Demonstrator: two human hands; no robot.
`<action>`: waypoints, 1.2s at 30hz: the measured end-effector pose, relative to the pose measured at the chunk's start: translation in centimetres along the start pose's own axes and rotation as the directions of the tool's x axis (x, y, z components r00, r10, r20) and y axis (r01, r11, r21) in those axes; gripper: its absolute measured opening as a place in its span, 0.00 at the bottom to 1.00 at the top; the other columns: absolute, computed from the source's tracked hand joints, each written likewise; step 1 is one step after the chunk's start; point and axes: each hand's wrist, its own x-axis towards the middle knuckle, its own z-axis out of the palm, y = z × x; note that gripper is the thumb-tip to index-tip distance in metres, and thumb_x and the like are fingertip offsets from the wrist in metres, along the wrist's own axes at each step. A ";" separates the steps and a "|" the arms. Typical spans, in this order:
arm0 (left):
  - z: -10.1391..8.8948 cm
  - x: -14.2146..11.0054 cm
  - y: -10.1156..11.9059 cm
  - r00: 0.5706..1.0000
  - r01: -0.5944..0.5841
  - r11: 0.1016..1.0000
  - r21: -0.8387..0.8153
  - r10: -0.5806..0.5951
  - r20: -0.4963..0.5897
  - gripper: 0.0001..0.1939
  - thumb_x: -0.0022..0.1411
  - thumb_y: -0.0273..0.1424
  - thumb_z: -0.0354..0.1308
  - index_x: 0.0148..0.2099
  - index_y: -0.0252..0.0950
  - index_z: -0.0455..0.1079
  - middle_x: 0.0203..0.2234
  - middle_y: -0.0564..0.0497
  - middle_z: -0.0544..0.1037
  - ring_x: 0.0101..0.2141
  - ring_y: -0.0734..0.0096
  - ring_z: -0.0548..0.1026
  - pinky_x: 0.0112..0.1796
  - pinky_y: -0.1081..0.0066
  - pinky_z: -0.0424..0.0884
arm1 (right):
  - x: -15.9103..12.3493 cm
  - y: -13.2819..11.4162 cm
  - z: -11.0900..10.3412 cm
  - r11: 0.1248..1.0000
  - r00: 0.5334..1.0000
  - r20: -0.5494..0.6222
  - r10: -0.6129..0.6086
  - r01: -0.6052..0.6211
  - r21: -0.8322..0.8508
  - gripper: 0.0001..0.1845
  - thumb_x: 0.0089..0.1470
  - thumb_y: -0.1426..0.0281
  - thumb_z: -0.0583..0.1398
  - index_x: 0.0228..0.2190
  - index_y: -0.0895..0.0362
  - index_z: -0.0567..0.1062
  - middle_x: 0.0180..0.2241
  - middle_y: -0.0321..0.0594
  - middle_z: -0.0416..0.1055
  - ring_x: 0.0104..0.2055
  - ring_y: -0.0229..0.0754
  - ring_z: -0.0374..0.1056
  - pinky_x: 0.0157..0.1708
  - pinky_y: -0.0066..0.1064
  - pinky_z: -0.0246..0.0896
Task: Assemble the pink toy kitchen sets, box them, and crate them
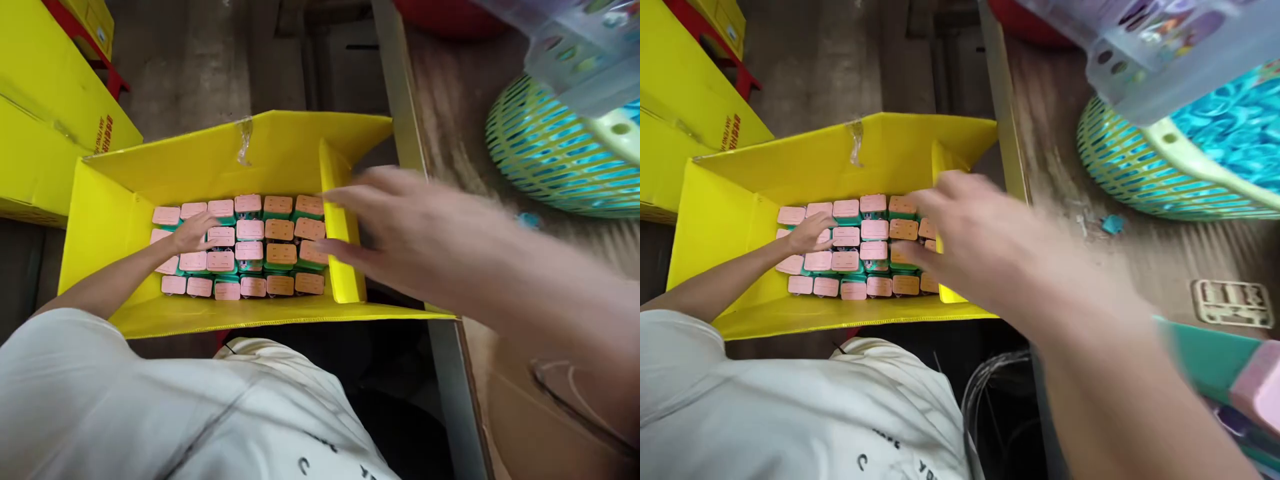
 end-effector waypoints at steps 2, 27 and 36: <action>2.7 -7.8 -4.0 0.961 0.168 0.985 0.044 -0.174 0.216 0.30 0.65 0.42 0.56 0.62 0.26 0.64 0.56 0.29 0.71 0.57 0.47 0.68 0.57 0.51 0.65 | 5.0 -4.0 1.9 0.984 0.941 0.294 -0.170 0.180 -0.006 0.29 0.60 0.54 0.64 0.59 0.52 0.73 0.55 0.49 0.73 0.55 0.59 0.73 0.54 0.51 0.73; 15.4 -11.8 -5.0 0.844 0.480 0.863 0.157 -0.503 0.186 0.42 0.67 0.51 0.50 0.72 0.26 0.54 0.58 0.26 0.66 0.55 0.33 0.63 0.52 0.47 0.61 | 14.8 -10.9 23.5 0.955 0.720 0.632 -0.287 0.267 0.130 0.21 0.59 0.75 0.59 0.54 0.62 0.76 0.61 0.58 0.69 0.62 0.59 0.66 0.58 0.46 0.67; 7.9 -13.5 -3.2 0.895 0.393 0.906 0.160 -0.417 0.162 0.38 0.68 0.50 0.48 0.68 0.27 0.57 0.54 0.27 0.69 0.53 0.36 0.65 0.54 0.46 0.63 | 15.5 -11.6 23.7 0.934 0.799 0.484 -0.356 0.301 0.191 0.48 0.52 0.63 0.70 0.67 0.59 0.57 0.68 0.61 0.53 0.68 0.67 0.51 0.60 0.53 0.64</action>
